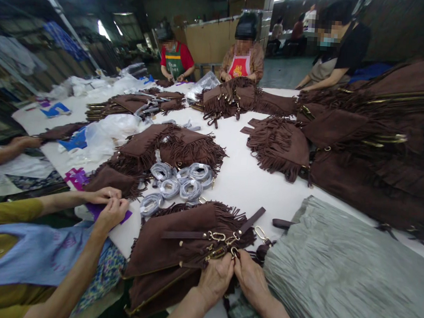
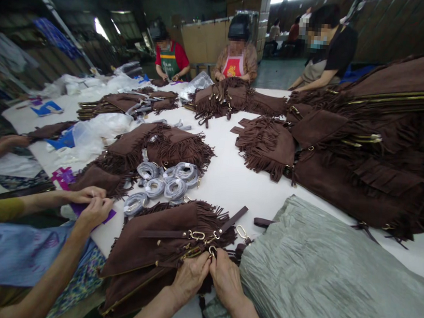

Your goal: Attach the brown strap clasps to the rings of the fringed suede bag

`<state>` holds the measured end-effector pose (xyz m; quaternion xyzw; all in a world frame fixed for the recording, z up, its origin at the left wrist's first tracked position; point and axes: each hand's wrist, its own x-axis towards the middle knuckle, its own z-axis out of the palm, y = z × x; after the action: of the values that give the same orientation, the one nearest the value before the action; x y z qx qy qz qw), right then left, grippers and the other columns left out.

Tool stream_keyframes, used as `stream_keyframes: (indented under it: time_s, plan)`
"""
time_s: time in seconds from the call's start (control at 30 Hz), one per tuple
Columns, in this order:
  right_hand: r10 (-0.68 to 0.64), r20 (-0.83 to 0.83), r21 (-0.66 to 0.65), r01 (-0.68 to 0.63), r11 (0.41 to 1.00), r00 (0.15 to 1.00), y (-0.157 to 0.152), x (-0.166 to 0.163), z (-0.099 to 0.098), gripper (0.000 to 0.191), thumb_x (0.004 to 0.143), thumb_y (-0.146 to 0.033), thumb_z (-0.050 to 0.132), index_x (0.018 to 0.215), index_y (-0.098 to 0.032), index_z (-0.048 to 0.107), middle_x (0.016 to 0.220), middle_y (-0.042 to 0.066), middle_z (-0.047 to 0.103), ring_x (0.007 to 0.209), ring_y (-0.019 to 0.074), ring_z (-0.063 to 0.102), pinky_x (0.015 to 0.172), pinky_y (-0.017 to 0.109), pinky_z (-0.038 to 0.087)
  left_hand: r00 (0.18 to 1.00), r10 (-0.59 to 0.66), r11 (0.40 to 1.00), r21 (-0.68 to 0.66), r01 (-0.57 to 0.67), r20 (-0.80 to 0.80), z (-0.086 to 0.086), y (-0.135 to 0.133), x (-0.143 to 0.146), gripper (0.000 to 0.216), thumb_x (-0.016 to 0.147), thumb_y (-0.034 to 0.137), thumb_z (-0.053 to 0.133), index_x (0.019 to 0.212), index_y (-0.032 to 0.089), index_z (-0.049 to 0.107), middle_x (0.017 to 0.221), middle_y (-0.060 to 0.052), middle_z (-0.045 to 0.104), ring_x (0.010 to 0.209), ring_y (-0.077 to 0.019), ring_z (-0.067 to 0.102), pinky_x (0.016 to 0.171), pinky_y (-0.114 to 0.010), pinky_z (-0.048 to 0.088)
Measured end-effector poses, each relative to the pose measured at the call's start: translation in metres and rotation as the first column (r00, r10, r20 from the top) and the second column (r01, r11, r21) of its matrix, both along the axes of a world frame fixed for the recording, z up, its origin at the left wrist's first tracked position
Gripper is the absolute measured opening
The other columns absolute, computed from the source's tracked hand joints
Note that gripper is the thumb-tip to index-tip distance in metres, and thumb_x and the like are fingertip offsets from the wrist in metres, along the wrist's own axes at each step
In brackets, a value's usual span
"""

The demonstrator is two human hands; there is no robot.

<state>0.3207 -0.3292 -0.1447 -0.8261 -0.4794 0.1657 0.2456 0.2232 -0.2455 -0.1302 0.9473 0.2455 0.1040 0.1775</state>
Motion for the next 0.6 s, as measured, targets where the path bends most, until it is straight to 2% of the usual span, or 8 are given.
stream_keyframes:
  time_s: [0.1, 0.2, 0.33, 0.5, 0.6]
  plan:
    - [0.009, 0.128, 0.083, -0.019, 0.996, 0.992, -0.003, -0.004, -0.008, 0.02, 0.085, -0.019, 0.028, 0.089, -0.016, 0.047, 0.071, 0.005, 0.062, 0.062, 0.0181, 0.062, 0.053, 0.026, 0.04, 0.999, 0.007, 1.0, -0.014, -0.008, -0.046, -0.004, 0.001, 0.0, 0.021, 0.084, 0.017, 0.034, 0.076, 0.02, 0.054, 0.063, 0.0, 0.062, 0.06, -0.0155, 0.061, 0.057, -0.024, 0.048]
    - [-0.045, 0.236, 0.15, 0.009, 0.989, 0.971, -0.006, -0.009, -0.013, 0.019, 0.085, -0.018, 0.027, 0.088, -0.017, 0.046, 0.069, 0.004, 0.06, 0.057, 0.0171, 0.061, 0.049, 0.025, 0.04, 0.997, 0.008, 1.0, -0.004, -0.008, -0.072, -0.006, 0.001, 0.002, 0.022, 0.084, 0.017, 0.034, 0.074, 0.02, 0.054, 0.062, -0.001, 0.061, 0.059, -0.0154, 0.061, 0.057, -0.024, 0.047]
    - [-0.098, 0.283, 0.188, 0.045, 0.981, 0.954, -0.008, -0.019, -0.013, 0.018, 0.085, -0.017, 0.026, 0.086, -0.018, 0.044, 0.066, 0.003, 0.059, 0.056, 0.0167, 0.06, 0.047, 0.024, 0.041, 0.994, 0.044, 0.999, -0.004, -0.045, -0.104, -0.004, 0.0, 0.004, 0.023, 0.084, 0.019, 0.034, 0.075, 0.02, 0.055, 0.064, -0.002, 0.063, 0.062, -0.0157, 0.062, 0.059, -0.023, 0.048]
    - [-0.179, 0.203, 0.138, 0.153, 0.978, 0.963, -0.01, -0.033, -0.011, 0.017, 0.084, -0.019, 0.028, 0.084, -0.018, 0.045, 0.068, 0.005, 0.059, 0.057, 0.0186, 0.06, 0.047, 0.026, 0.04, 0.982, 0.087, 0.994, -0.051, -0.097, -0.165, -0.001, 0.0, 0.006, 0.023, 0.085, 0.02, 0.034, 0.077, 0.02, 0.056, 0.065, -0.002, 0.064, 0.063, -0.0165, 0.063, 0.06, -0.024, 0.049]
    - [-0.162, 0.017, 0.046, 0.161, 0.986, 0.987, -0.015, -0.034, -0.003, 0.02, 0.084, -0.021, 0.027, 0.087, -0.018, 0.047, 0.073, 0.007, 0.062, 0.063, 0.0197, 0.061, 0.052, 0.028, 0.041, 0.987, 0.056, 0.995, -0.075, -0.067, -0.15, 0.002, 0.003, 0.005, 0.022, 0.085, 0.019, 0.035, 0.081, 0.02, 0.056, 0.065, -0.002, 0.064, 0.063, -0.0163, 0.063, 0.06, -0.024, 0.05]
